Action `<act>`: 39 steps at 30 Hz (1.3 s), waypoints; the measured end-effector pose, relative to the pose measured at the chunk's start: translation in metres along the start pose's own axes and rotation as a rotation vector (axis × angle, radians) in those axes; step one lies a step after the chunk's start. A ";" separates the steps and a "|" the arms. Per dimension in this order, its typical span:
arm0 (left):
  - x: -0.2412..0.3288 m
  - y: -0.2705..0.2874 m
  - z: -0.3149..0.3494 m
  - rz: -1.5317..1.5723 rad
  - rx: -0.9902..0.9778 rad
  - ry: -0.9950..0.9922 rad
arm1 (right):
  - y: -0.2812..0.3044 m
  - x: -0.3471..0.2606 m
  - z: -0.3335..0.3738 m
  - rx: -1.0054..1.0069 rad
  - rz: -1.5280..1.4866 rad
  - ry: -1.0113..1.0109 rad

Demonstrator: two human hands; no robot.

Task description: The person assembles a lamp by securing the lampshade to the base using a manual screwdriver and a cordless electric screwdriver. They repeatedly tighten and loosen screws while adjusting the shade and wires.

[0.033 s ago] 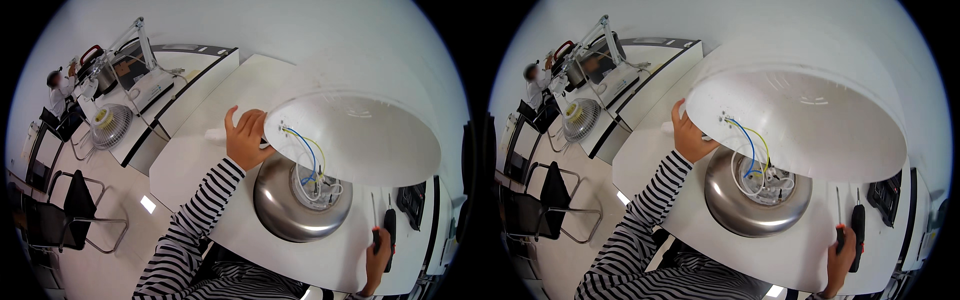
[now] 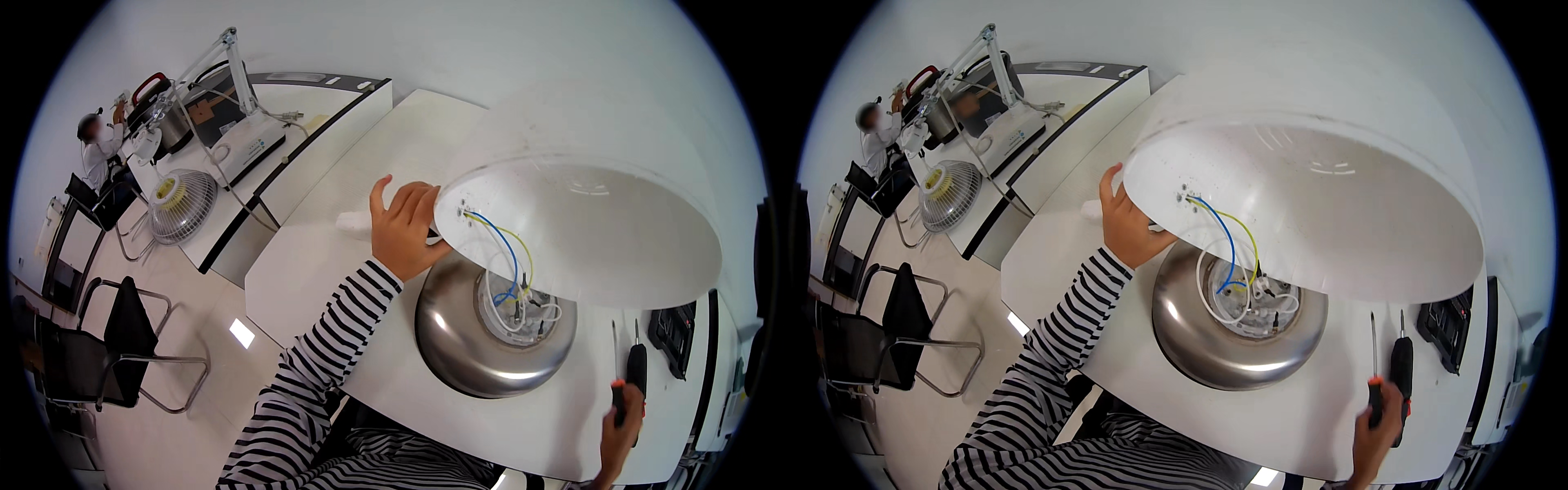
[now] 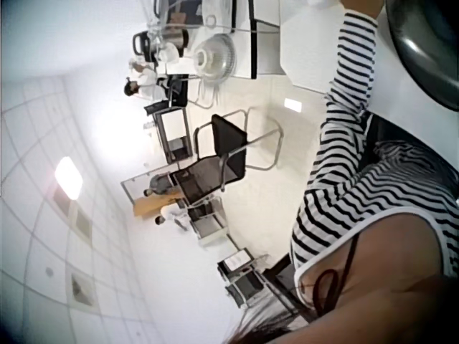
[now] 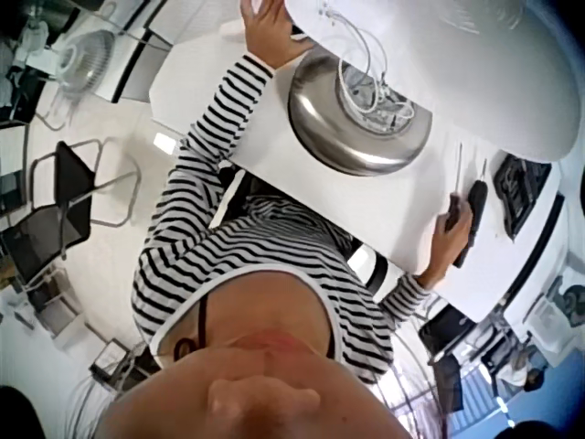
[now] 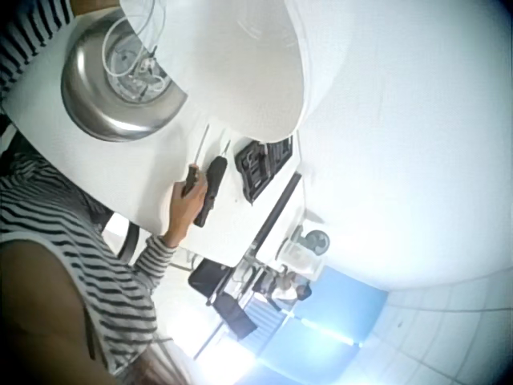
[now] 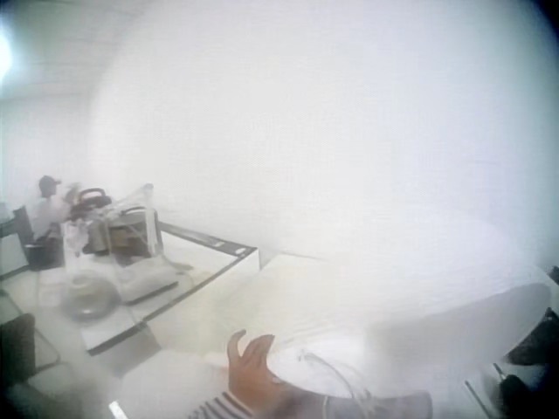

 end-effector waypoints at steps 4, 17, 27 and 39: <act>0.003 0.003 -0.003 -0.006 -0.027 0.032 | 0.049 -0.048 0.011 -0.095 -0.104 -0.044; 0.009 -0.006 -0.013 0.036 0.037 0.122 | -0.020 -0.222 -0.122 0.066 0.073 0.865; 0.003 -0.016 0.013 0.056 -0.026 0.275 | -0.023 -0.209 -0.129 -0.014 -0.021 0.752; 0.007 -0.010 0.004 -0.031 0.063 0.119 | -0.027 -0.198 -0.137 -0.097 -0.071 0.807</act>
Point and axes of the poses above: each hand's wrist, its own z-axis away from the middle knuckle, its own y-axis out of the back of the hand, x = y × z, the point moved 3 cm from there along -z, towards the middle knuckle, and after that the axes turned 8 degrees about -y, right-handed, at the moved point
